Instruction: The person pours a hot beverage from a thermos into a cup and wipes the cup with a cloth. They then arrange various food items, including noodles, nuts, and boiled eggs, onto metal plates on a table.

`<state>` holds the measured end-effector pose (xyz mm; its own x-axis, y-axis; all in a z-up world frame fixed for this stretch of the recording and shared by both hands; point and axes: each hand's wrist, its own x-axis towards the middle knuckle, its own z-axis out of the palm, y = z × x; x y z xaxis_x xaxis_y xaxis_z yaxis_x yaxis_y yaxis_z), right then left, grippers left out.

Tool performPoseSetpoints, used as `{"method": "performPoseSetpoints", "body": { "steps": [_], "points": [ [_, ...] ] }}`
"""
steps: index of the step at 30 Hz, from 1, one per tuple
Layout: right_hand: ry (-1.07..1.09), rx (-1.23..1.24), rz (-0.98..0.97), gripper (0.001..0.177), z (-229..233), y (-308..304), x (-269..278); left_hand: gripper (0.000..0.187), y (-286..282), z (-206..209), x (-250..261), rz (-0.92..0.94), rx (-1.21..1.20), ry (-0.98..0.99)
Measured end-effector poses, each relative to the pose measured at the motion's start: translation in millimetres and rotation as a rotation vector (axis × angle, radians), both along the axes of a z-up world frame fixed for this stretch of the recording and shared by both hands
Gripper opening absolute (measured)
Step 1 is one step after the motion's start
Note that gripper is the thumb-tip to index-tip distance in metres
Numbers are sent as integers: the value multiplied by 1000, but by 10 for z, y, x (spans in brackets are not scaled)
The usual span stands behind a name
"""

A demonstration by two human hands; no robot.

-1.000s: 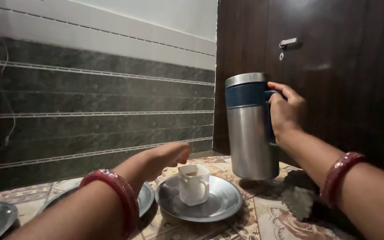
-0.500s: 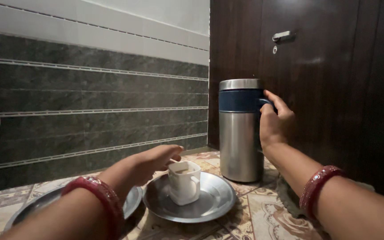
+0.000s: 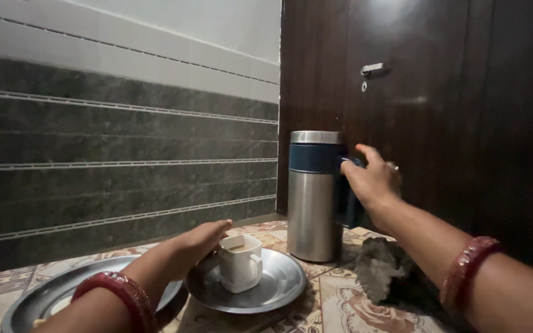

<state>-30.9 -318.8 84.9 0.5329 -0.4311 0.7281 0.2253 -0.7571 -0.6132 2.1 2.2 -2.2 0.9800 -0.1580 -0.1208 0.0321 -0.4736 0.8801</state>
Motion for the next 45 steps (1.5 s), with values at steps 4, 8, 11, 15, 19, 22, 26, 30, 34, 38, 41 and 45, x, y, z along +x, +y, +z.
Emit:
{"method": "performPoseSetpoints", "body": {
  "steps": [4,8,11,15,19,22,26,30,34,38,41,45],
  "points": [
    [-151,-148,-29,31,30,149,-275,64,20,-107,125,18,-11,-92],
    [249,-171,525,25,-152,431,-452,63,5,-251,392,-47,-90,-231],
    [581,-305,507,25,-438,619,-534,65,-27,-197,387,-16,49,-286],
    [863,-325,324,36,-733,642,-572,61,-28,-33,2,50,160,-78],
    [765,-343,351,42,-850,548,-537,64,-4,3,-200,-16,95,2],
    [926,-220,425,41,-739,501,-621,62,19,9,-304,-64,126,49],
    [957,-258,463,37,-648,517,-731,58,17,85,-463,-112,191,104],
    [1032,-210,470,35,-564,561,-811,56,37,161,-574,-169,183,151],
    [1068,-299,455,34,-516,593,-834,52,106,204,-675,-202,137,190],
    [1019,-359,483,40,-424,605,-881,54,191,285,-726,-96,213,102],
    [1008,-352,567,51,-246,628,-996,53,343,353,-755,8,311,-12],
    [997,-270,865,87,-132,577,-1135,30,585,377,-783,201,389,-166]
  ]
}}
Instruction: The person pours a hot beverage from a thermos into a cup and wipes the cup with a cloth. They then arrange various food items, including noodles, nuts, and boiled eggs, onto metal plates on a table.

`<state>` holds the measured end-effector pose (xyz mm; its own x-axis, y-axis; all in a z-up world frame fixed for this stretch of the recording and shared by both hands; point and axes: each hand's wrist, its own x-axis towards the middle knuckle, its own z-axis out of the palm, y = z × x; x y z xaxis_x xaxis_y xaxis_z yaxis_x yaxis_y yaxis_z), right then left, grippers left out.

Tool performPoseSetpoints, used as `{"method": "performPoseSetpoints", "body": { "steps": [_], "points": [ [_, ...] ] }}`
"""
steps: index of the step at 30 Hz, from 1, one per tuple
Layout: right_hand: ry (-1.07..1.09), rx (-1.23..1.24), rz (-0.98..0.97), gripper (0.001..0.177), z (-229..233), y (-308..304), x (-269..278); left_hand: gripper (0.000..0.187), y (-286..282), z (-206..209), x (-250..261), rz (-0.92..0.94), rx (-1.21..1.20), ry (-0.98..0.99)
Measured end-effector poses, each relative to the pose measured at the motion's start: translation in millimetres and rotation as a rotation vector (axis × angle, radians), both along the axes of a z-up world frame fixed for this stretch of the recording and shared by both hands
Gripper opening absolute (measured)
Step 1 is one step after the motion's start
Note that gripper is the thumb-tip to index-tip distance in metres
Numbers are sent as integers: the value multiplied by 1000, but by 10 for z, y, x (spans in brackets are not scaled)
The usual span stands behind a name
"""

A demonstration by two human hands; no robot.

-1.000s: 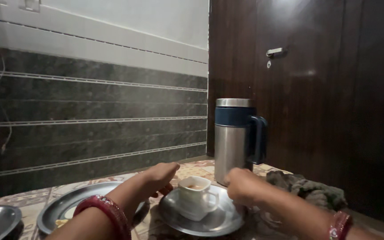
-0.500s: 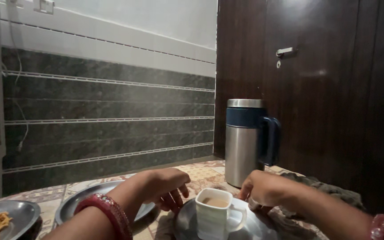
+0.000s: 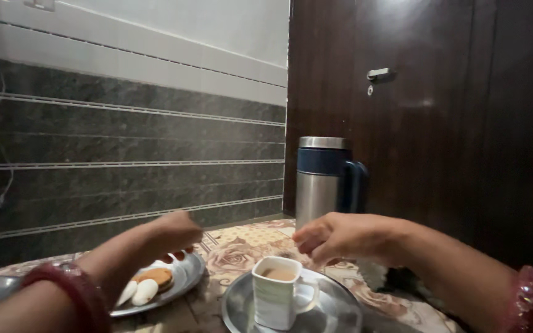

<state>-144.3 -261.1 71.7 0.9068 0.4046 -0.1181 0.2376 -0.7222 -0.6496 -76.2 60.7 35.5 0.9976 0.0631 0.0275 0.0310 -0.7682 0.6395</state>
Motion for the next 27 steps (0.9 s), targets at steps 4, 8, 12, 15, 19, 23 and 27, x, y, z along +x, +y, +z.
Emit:
{"method": "performPoseSetpoints", "body": {
  "steps": [4,8,12,15,19,23,27],
  "points": [
    [92,62,37,109,-131,40,-144,18,236,-64,29,122,71,-20],
    [21,105,20,103,-360,202,-240,16,453,-121,61,154,199,7],
    [22,160,-20,91,-460,277,-213,16,606,-137,36,191,161,13],
    [21,231,46,82,-482,256,-222,16,655,-126,-27,188,160,1],
    [55,261,92,85,-445,254,-226,19,656,-138,-121,179,124,2],
    [101,249,95,93,-412,246,-230,23,604,-147,-107,227,118,52],
    [129,291,70,102,-425,259,-211,28,549,-200,-112,205,98,43]
  ]
}}
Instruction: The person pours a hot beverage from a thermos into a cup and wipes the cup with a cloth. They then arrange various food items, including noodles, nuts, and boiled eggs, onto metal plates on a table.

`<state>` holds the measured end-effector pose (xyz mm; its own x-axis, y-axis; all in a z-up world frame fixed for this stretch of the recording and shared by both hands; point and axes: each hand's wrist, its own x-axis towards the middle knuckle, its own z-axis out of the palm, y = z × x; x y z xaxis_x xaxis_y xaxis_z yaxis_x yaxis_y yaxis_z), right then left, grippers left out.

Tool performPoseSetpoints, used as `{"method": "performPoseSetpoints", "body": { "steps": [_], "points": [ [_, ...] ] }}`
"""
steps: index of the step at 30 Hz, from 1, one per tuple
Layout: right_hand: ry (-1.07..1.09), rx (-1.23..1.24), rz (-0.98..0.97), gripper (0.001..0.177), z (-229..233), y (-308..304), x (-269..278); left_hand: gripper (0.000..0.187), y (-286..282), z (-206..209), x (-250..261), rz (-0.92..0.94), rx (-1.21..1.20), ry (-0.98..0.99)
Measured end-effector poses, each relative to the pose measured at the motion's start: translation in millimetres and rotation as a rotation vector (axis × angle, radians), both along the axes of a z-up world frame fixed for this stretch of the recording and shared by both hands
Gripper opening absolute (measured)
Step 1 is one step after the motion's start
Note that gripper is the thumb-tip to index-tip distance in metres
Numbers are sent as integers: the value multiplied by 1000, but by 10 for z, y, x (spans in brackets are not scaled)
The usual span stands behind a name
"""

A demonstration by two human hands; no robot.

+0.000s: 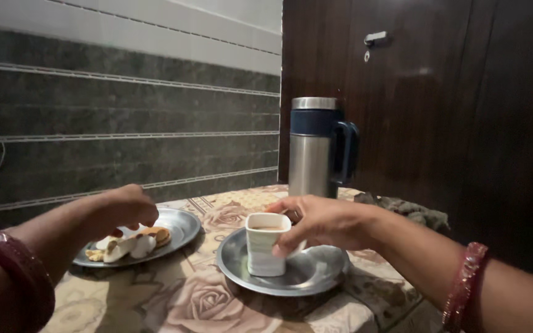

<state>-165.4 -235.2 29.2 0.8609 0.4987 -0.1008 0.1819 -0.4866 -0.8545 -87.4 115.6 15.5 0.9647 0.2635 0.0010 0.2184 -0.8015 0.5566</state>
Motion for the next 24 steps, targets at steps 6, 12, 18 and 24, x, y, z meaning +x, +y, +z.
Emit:
{"method": "performPoseSetpoints", "body": {
  "steps": [6,12,18,24],
  "points": [
    [34,29,-5,109,-35,-29,15,26,-298,36,-31,-119,-41,-29],
    [17,63,40,106,-76,-74,61,25,-626,-68,87,-187,-31,-49],
    [-33,90,121,106,-111,-131,-3,20,-825,-146,226,-183,40,-5],
    [-59,9,132,109,-82,-178,-38,21,-743,-229,373,-285,84,-48]
  ]
}}
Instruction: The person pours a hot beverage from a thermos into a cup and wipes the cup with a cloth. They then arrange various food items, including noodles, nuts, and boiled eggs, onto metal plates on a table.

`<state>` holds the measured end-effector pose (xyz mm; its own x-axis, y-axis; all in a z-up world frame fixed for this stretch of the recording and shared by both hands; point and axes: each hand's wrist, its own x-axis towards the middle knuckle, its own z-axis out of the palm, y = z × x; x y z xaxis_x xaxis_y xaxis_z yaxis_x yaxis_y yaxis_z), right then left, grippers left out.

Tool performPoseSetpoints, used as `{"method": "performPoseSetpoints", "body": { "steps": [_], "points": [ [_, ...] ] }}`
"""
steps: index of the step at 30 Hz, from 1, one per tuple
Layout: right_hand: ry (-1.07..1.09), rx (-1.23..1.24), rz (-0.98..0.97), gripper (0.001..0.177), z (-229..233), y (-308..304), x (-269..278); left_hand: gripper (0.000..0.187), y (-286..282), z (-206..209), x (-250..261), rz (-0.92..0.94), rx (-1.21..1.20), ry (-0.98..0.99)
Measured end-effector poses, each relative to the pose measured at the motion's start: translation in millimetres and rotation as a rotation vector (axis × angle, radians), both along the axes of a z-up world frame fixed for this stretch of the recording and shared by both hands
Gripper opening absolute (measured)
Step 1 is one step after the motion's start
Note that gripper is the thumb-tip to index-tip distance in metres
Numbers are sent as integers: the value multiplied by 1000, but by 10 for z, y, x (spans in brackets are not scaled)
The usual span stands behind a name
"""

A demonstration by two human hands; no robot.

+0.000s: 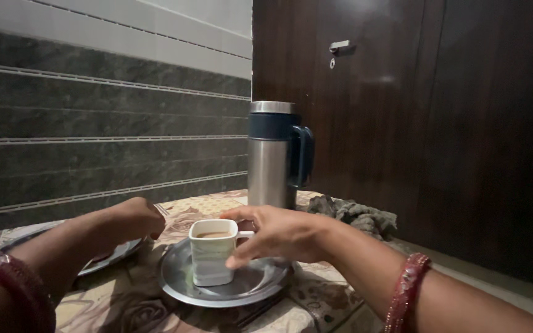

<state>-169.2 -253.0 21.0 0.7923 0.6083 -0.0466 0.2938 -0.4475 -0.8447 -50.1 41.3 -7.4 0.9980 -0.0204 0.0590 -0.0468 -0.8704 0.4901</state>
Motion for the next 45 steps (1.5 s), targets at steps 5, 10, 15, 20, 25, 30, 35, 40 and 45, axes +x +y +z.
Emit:
{"method": "performPoseSetpoints", "body": {
  "steps": [5,10,15,20,25,30,35,40,45],
  "points": [
    [53,69,19,104,88,-116,-42,20,92,-16,117,-204,417,-104],
    [-6,63,-54,98,306,-148,-38,27,126,144,-240,63,-130,-11],
    [-124,84,-41,87,543,59,-14,26,207,411,-617,201,-86,-8],
    [-224,146,1,72,639,419,-40,20,542,418,-551,236,-111,23],
    [-490,16,-54,57,548,1025,-178,17,1082,227,-233,128,102,-53],
    [-687,-304,-36,54,339,1510,-407,24,1447,-43,48,114,323,-71],
    [-761,-484,48,74,453,1362,-290,28,1365,-83,-270,-38,0,-149],
    [-539,-301,-230,58,673,594,-47,26,575,68,-549,-142,-251,-36],
    [-450,-454,-449,32,384,-50,118,23,92,56,-584,-206,-177,91]
  ]
}}
